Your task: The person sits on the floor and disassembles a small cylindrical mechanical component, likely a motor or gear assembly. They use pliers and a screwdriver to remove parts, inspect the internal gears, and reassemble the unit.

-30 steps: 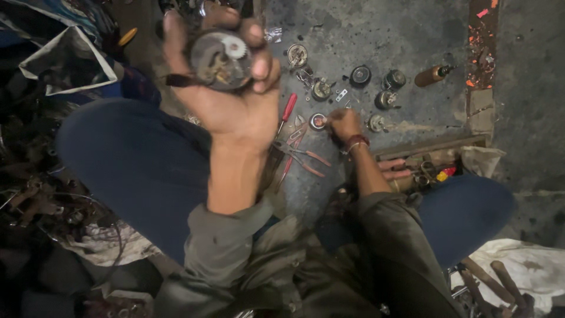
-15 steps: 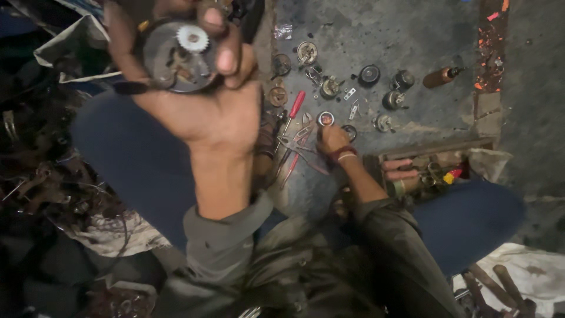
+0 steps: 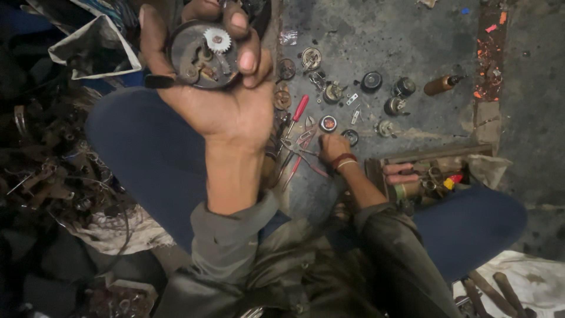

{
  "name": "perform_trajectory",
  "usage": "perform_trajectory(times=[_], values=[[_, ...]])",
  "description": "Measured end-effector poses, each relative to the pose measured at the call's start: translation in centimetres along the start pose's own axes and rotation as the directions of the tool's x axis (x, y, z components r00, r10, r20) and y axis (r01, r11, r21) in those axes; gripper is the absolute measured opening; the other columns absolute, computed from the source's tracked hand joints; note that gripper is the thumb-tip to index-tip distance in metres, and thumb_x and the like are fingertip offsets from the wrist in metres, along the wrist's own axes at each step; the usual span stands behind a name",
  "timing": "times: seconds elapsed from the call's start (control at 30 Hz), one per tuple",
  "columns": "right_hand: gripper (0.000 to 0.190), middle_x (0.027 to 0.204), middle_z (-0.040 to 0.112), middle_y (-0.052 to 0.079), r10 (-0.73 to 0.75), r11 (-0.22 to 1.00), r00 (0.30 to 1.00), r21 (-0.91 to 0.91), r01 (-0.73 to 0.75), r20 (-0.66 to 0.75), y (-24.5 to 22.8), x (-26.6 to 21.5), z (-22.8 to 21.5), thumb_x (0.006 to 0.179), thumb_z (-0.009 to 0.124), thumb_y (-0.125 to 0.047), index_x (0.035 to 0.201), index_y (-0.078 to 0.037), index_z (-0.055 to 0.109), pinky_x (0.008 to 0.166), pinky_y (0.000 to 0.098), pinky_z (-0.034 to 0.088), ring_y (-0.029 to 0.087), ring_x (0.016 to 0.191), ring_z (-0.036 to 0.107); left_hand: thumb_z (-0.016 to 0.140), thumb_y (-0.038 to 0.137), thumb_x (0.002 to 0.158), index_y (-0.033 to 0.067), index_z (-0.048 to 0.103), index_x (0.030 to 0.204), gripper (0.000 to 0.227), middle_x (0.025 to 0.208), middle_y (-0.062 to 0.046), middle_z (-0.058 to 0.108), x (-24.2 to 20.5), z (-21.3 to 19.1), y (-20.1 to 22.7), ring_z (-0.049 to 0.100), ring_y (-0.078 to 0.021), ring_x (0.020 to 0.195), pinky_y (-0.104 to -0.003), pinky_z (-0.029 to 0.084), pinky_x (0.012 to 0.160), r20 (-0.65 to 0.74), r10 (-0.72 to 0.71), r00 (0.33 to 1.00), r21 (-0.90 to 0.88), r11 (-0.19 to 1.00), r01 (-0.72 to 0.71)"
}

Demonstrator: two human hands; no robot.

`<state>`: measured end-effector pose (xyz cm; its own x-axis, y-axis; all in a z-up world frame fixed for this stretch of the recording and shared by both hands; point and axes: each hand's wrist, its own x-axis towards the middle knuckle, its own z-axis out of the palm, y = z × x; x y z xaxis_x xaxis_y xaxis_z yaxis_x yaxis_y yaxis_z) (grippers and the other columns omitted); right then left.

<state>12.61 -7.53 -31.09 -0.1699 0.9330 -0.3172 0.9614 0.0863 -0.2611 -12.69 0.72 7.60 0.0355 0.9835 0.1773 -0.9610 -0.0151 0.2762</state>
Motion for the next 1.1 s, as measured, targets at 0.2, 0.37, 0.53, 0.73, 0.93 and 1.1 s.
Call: perform_trajectory(times=[0.2, 0.37, 0.53, 0.73, 0.93, 1.1], values=[[0.021, 0.095, 0.073, 0.025, 0.152, 0.978, 0.988, 0.146, -0.146, -0.029, 1.1, 0.3, 0.4, 0.096, 0.065, -0.026, 0.098, -0.007, 0.074, 0.083, 0.0544, 0.055, 0.044, 0.090, 0.071, 0.043, 0.055, 0.113, 0.0018, 0.064, 0.104, 0.058, 0.093, -0.014, 0.067, -0.2, 0.5, 0.0, 0.059, -0.0205, 0.066, -0.026, 0.036, 0.055, -0.045, -0.003, 0.999, 0.019, 1.000, 0.004], [0.031, 0.097, 0.073, 0.023, 0.156, 0.966, 0.987, 0.203, -0.159, 0.029, 1.7, 1.2, -0.7, 0.070, 0.070, -0.018, 0.100, -0.013, 0.077, 0.084, 0.0519, 0.055, 0.043, 0.094, 0.070, 0.045, 0.055, 0.112, 0.0022, 0.066, 0.102, 0.058, 0.089, -0.014, 0.067, 0.3, 1.2, -0.7, 0.059, -0.0202, 0.062, -0.026, 0.036, 0.052, -0.066, 0.039, 0.997, 0.033, 0.999, -0.037], [0.027, 0.097, 0.073, 0.024, 0.152, 0.980, 0.986, 0.119, -0.158, 0.063, 1.7, 1.0, -1.3, 0.078, 0.069, -0.027, 0.095, -0.008, 0.076, 0.085, 0.0528, 0.056, 0.043, 0.095, 0.070, 0.044, 0.059, 0.107, 0.0049, 0.066, 0.103, 0.058, 0.087, -0.015, 0.067, 0.6, 1.7, -1.3, 0.058, -0.0213, 0.061, -0.027, 0.037, 0.051, -0.125, 0.000, 0.992, -0.034, 0.999, -0.004], [0.028, 0.097, 0.072, 0.026, 0.159, 0.970, 0.986, 0.177, -0.167, 0.059, 0.9, 0.8, -1.6, 0.084, 0.061, -0.027, 0.098, -0.010, 0.078, 0.086, 0.0543, 0.055, 0.045, 0.094, 0.070, 0.045, 0.058, 0.107, 0.0051, 0.065, 0.102, 0.057, 0.088, -0.016, 0.066, 0.6, 1.6, -1.8, 0.057, -0.0220, 0.063, -0.027, 0.037, 0.053, -0.149, -0.001, 0.989, -0.051, 0.999, -0.006], [0.028, 0.097, 0.073, 0.025, 0.141, 0.953, 0.987, 0.259, -0.157, 0.076, 0.5, 0.2, -2.5, 0.081, 0.061, -0.024, 0.100, -0.013, 0.078, 0.087, 0.0536, 0.055, 0.045, 0.094, 0.070, 0.046, 0.058, 0.107, 0.0051, 0.065, 0.101, 0.056, 0.089, -0.017, 0.066, 0.6, 1.0, -2.2, 0.056, -0.0229, 0.064, -0.030, 0.038, 0.056, -0.163, 0.008, 0.987, -0.038, 0.999, -0.014], [0.025, 0.097, 0.072, 0.025, 0.066, 0.970, 0.997, 0.232, -0.070, 0.028, 0.4, 0.5, -3.2, 0.083, 0.065, -0.027, 0.095, -0.009, 0.078, 0.087, 0.0552, 0.053, 0.045, 0.093, 0.069, 0.047, 0.059, 0.106, 0.0055, 0.064, 0.103, 0.056, 0.089, -0.017, 0.066, 0.5, 1.7, -2.6, 0.056, -0.0237, 0.064, -0.031, 0.039, 0.058, -0.137, 0.022, 0.990, -0.027, 0.999, -0.026]])
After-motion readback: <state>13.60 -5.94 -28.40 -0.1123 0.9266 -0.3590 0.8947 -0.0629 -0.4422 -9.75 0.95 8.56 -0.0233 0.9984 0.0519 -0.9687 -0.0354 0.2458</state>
